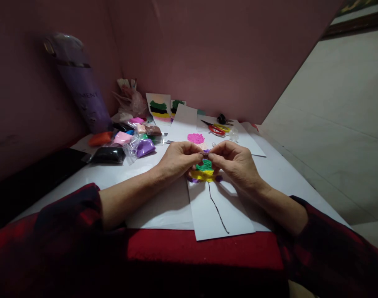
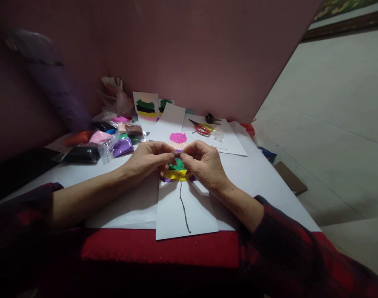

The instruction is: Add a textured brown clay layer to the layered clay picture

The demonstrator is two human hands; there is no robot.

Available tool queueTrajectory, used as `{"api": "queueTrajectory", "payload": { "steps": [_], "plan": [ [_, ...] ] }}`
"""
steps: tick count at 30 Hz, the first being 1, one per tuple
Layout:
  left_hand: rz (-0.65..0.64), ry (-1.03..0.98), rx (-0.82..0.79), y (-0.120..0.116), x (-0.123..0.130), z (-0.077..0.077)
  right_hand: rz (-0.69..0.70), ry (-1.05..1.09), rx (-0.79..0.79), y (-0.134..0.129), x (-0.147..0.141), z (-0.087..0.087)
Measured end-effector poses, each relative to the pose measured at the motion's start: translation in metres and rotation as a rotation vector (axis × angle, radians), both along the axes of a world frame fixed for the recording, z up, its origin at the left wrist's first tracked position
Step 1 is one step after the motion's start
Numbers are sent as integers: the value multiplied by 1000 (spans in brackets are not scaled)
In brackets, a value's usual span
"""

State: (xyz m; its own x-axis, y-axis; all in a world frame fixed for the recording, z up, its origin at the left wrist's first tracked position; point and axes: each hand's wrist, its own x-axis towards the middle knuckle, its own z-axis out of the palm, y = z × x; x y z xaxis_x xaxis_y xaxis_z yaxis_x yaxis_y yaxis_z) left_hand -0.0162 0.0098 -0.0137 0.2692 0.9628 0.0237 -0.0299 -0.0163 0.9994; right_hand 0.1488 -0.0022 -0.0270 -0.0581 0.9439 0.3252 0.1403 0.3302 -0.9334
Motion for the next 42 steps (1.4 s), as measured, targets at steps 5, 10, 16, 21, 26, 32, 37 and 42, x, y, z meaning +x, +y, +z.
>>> {"api": "queueTrajectory", "payload": {
  "steps": [5, 10, 16, 21, 26, 32, 37, 42],
  "plan": [
    [134, -117, -35, 4, -4, -1, -114, 56, -13, 3, 3, 2],
    [48, -167, -54, 6, -7, -5, -58, 94, -59, 5, 4, 0],
    [-80, -131, -23, 4, -5, -7, 95, 76, -47, 0, 2, 0],
    [-48, -89, 29, 2, -5, -5, 156, 79, -28, -2, 0, -1],
    [-72, -40, 43, 2, -3, -4, 118, 54, 21, -1, -1, 0],
    [61, -99, 0, 1, -4, -2, -27, 55, -24, 0, 2, 2],
    [75, -159, -51, 5, -8, -3, -67, 93, -56, 4, 5, 0],
    [-42, -146, -37, 5, -8, -6, -6, 61, -29, 3, 5, 1]
  ]
}}
